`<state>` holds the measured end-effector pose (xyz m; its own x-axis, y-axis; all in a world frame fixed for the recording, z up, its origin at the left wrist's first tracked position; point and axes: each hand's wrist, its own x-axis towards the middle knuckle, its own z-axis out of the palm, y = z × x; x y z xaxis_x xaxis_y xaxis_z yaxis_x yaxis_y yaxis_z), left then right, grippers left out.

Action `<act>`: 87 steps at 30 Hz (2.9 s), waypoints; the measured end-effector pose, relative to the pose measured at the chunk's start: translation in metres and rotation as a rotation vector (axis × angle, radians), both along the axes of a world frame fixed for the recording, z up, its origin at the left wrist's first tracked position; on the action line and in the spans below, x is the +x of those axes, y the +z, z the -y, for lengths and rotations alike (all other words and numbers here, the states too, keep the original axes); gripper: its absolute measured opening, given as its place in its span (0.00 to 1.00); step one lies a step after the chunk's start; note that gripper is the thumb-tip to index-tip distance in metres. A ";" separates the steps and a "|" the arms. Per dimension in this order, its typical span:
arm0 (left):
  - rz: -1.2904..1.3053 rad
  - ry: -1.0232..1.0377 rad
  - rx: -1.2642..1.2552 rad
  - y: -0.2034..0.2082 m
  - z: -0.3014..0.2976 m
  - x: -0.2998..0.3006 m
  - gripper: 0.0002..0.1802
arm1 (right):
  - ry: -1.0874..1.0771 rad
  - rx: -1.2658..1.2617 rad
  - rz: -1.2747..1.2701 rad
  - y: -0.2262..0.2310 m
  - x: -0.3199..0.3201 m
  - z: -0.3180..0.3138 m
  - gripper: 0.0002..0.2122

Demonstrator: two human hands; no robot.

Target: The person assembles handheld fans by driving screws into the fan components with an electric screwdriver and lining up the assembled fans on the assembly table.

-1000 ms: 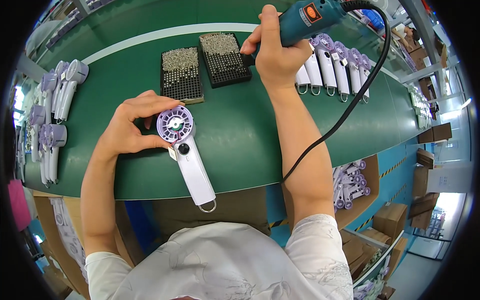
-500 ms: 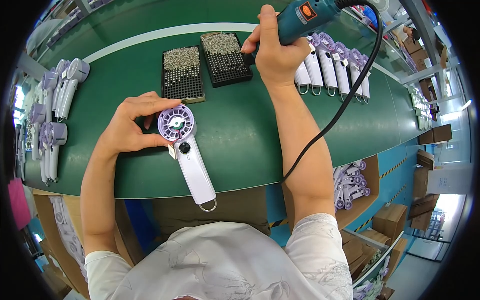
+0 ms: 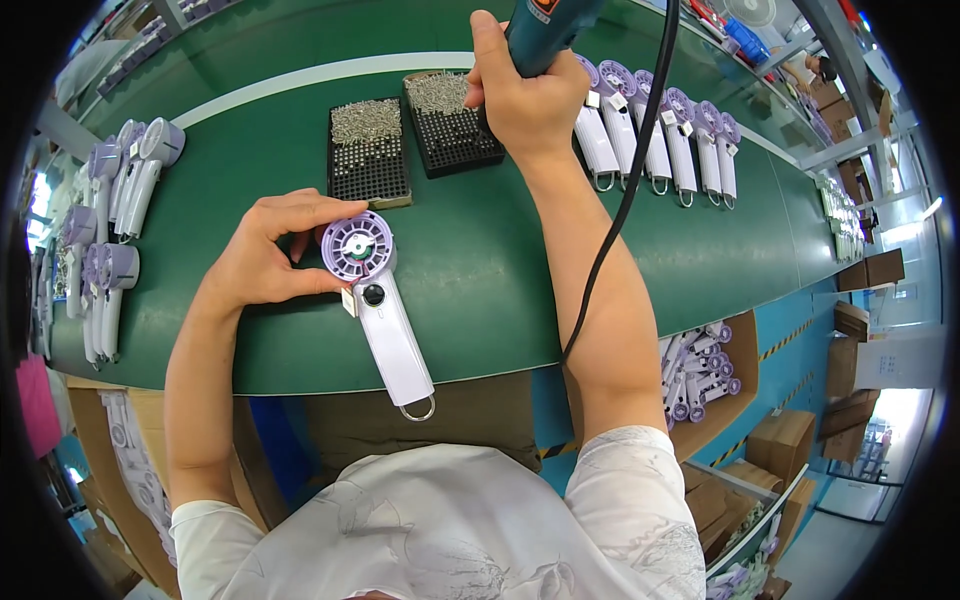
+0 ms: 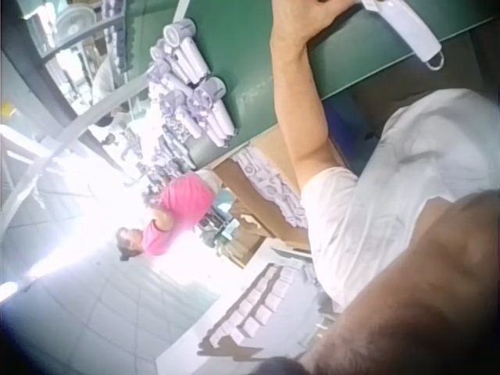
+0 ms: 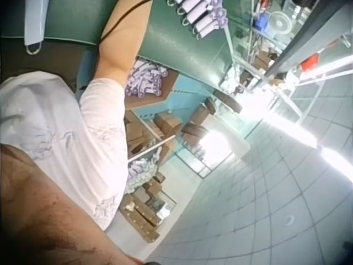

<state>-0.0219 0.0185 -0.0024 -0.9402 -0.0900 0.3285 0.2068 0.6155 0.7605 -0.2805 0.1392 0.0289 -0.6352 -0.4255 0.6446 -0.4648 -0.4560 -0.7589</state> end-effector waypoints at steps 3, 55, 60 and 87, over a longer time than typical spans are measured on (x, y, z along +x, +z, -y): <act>-0.019 0.010 0.008 0.000 -0.002 0.002 0.38 | 0.010 -0.003 0.028 0.001 0.002 0.000 0.11; 0.130 0.038 0.029 0.002 -0.008 -0.001 0.35 | 0.490 0.156 0.023 0.027 0.118 0.001 0.08; 0.128 0.033 0.029 -0.001 -0.006 -0.002 0.35 | 0.538 0.131 0.033 0.024 0.114 0.001 0.08; -0.016 -0.010 0.019 0.002 0.010 0.005 0.36 | 0.465 -0.028 0.232 0.012 0.065 0.061 0.11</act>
